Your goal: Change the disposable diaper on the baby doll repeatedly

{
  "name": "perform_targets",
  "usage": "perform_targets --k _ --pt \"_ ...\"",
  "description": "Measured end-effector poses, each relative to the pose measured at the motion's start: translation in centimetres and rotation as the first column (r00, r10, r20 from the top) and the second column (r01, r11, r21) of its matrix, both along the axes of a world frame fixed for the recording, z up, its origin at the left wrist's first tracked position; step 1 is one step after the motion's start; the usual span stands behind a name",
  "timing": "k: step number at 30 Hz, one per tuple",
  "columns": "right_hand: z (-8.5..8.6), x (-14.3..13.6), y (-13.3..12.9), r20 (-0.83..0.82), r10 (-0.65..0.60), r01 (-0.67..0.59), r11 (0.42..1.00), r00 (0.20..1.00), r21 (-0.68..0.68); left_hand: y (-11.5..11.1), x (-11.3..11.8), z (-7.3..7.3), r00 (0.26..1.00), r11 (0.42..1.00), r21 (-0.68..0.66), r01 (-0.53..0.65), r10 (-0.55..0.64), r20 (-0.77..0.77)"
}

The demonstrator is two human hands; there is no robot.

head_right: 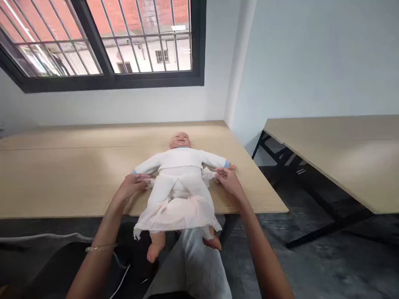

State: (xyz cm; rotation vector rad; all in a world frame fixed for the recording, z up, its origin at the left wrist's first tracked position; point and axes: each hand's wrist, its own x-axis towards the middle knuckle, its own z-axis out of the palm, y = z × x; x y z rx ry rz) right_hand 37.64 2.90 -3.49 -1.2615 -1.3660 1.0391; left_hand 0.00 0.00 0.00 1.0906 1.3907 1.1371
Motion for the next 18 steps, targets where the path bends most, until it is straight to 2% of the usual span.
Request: perform_targets --k 5,9,13,18 --pt "-0.4 0.4 0.4 0.009 -0.07 0.07 0.998 0.997 0.0 0.2 -1.1 -0.2 0.998 0.999 -0.001 0.035 -0.035 -0.059" --pt "-0.6 0.4 0.3 0.022 -0.072 0.072 0.997 0.997 0.001 -0.1 -1.3 -0.3 0.988 0.996 -0.008 0.091 -0.092 -0.126" --pt "-0.7 0.4 0.1 0.015 -0.085 0.085 0.996 0.996 -0.004 -0.4 -1.3 -0.5 0.992 0.998 0.044 0.034 -0.028 -0.125" --pt "-0.9 0.4 0.3 -0.044 -0.155 0.153 0.987 0.987 -0.046 -0.5 -1.3 -0.9 0.999 0.995 0.089 -0.038 0.039 -0.006"
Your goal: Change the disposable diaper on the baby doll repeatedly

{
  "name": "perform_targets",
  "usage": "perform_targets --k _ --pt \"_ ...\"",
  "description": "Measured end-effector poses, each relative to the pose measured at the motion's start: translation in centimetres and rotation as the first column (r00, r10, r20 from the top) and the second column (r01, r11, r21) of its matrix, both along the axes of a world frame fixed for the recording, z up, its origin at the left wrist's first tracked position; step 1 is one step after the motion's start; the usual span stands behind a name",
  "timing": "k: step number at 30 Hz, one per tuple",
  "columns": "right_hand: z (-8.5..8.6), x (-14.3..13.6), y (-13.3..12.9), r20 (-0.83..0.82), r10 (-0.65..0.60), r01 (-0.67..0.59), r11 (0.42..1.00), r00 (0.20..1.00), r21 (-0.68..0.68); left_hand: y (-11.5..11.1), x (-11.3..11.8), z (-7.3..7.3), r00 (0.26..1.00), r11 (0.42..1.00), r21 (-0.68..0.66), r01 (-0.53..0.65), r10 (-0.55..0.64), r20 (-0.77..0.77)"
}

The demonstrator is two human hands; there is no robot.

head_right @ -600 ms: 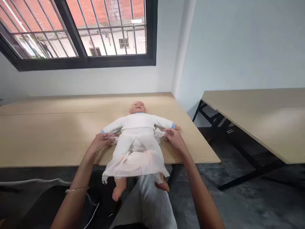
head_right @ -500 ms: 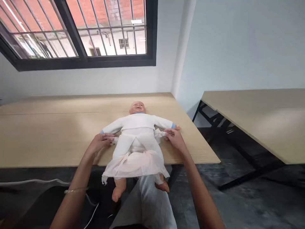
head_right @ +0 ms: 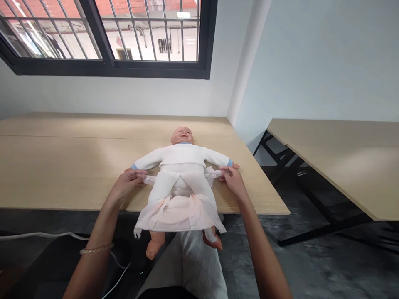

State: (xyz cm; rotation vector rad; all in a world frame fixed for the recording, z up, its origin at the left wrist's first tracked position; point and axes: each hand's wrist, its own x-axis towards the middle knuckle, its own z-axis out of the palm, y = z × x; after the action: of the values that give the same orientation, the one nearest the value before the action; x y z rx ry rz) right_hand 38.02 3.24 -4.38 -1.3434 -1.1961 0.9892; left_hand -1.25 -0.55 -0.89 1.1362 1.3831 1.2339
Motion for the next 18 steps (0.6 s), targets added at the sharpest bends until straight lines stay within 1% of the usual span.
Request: perform_targets --k 3,6,8,10,12,14,15,17,18 --pt "0.1 -0.1 -0.1 -0.017 -0.056 0.057 0.998 0.998 0.009 0.1 0.2 -0.3 0.998 1.0 0.018 -0.023 0.022 0.054" --pt "0.5 -0.3 -0.4 -0.064 -0.106 0.107 0.994 0.992 0.016 0.6 0.9 -0.5 0.997 0.999 0.027 -0.038 0.036 0.061" --pt "0.8 -0.4 -0.7 -0.091 -0.118 0.119 0.993 0.989 0.009 1.1 1.7 -0.6 0.998 1.0 -0.014 0.015 -0.014 0.065" --pt "0.9 -0.3 -0.9 -0.078 -0.098 0.098 0.995 0.992 0.004 1.8 2.7 -0.7 0.993 0.992 -0.083 0.099 -0.092 0.078" --pt "0.9 -0.2 -1.1 -0.025 -0.042 0.042 0.999 0.999 -0.004 2.5 3.8 -0.7 0.982 0.974 -0.138 0.18 -0.17 0.084" --pt "0.9 -0.2 -1.4 0.077 -0.004 0.001 1.0 0.997 0.031 3.2 4.7 -0.6 0.967 0.952 -0.168 0.255 -0.246 0.075" --pt "1.0 -0.4 -1.7 0.159 -0.027 0.014 0.996 0.987 0.082 3.4 5.0 -0.4 0.957 0.939 -0.181 0.291 -0.283 0.067" --pt "1.1 -1.0 -2.5 0.322 -0.14 0.074 0.975 0.936 0.208 3.9 5.4 -0.1 0.94 0.919 -0.202 0.339 -0.337 0.048" --pt "1.3 -1.5 -3.1 0.364 -0.17 0.088 0.969 0.916 0.232 4.0 5.4 0.1 0.936 0.913 -0.208 0.351 -0.351 0.04"
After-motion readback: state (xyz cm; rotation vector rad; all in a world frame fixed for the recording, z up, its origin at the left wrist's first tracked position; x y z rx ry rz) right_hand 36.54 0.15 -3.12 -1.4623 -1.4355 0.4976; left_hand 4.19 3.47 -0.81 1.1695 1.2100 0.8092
